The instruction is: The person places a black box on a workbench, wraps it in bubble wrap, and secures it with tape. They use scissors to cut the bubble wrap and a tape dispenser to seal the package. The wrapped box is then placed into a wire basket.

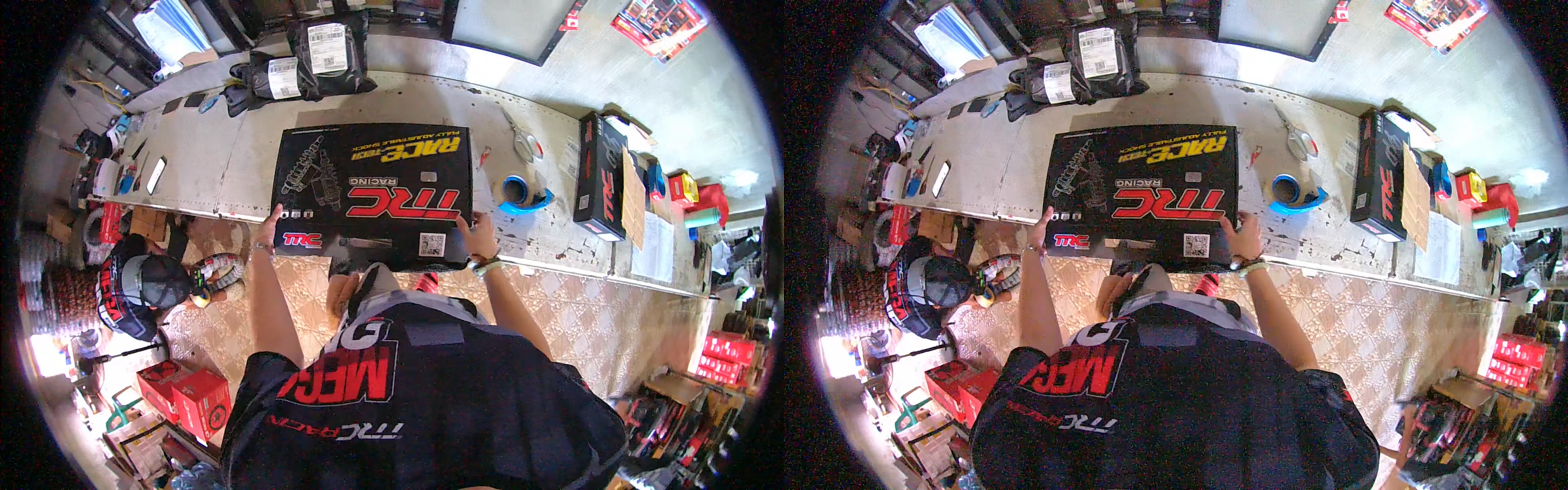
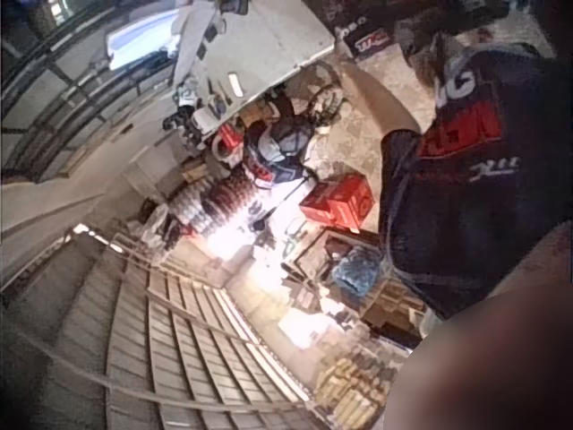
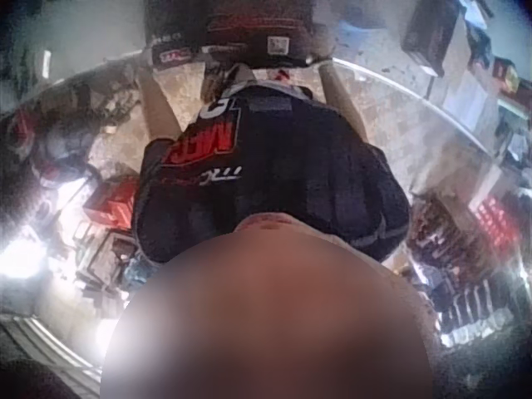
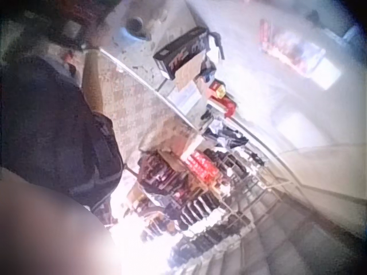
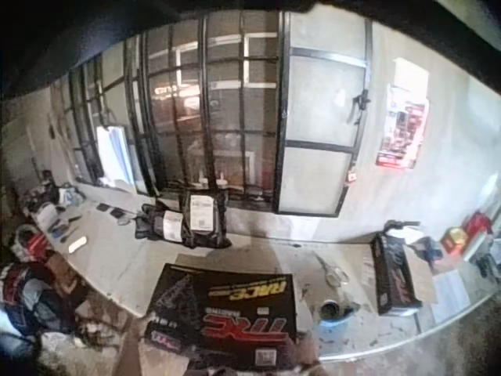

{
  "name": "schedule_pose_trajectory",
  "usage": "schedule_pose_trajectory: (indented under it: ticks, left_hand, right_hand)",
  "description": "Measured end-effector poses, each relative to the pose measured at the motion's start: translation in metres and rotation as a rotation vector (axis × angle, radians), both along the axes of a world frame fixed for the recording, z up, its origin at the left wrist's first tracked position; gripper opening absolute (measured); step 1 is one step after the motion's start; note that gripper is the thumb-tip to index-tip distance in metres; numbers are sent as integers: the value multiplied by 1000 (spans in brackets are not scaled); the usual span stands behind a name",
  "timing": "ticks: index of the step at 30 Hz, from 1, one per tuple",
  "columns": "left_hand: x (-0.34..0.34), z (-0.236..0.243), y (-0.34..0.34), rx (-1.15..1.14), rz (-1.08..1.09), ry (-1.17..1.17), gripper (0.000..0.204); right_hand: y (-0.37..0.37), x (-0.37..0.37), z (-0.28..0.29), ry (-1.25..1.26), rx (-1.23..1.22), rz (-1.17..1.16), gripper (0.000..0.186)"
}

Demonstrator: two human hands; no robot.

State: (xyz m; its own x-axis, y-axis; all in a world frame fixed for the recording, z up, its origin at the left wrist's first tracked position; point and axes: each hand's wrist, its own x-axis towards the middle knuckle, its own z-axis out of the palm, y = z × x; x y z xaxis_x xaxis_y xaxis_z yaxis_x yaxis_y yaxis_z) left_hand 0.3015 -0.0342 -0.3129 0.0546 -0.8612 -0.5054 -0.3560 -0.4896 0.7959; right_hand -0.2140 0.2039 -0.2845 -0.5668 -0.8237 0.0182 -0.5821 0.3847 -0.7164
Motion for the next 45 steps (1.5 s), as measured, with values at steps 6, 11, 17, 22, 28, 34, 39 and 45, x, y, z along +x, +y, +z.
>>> schedule_pose_trajectory:
  ticks: [6, 11, 17, 22, 28, 34, 39, 45]
  left_hand:
    - [-21, 8, 25, -21, 15, -569, 118]
    - [-35, 15, 32, -236, 212, -620, 107]
    - [-48, 15, 39, -70, 215, -433, 97]
    - [-62, 51, 37, -402, 365, -207, 89]
    - [-46, 170, 2, -536, 120, -113, 66]
    - [-79, 233, -110, -342, -71, -453, 66]
    - [-119, 203, -150, -745, -3, -505, 57]
    - [-185, 242, -127, -1189, -684, -357, 71]
  right_hand:
    - [15, 26, 3, -277, 200, -106, 65]
    - [21, 44, 10, -230, 50, -212, 57]
    - [16, 49, -24, -56, -100, -198, 51]
    - [5, 31, -6, -399, -154, -268, 54]
    - [-42, -21, 154, -79, -188, -64, 53]
    - [-147, -45, 226, 103, -118, -78, 64]
    - [-201, -61, 217, 210, 25, -160, 69]
    - [-166, -24, 175, 633, -673, -67, 37]
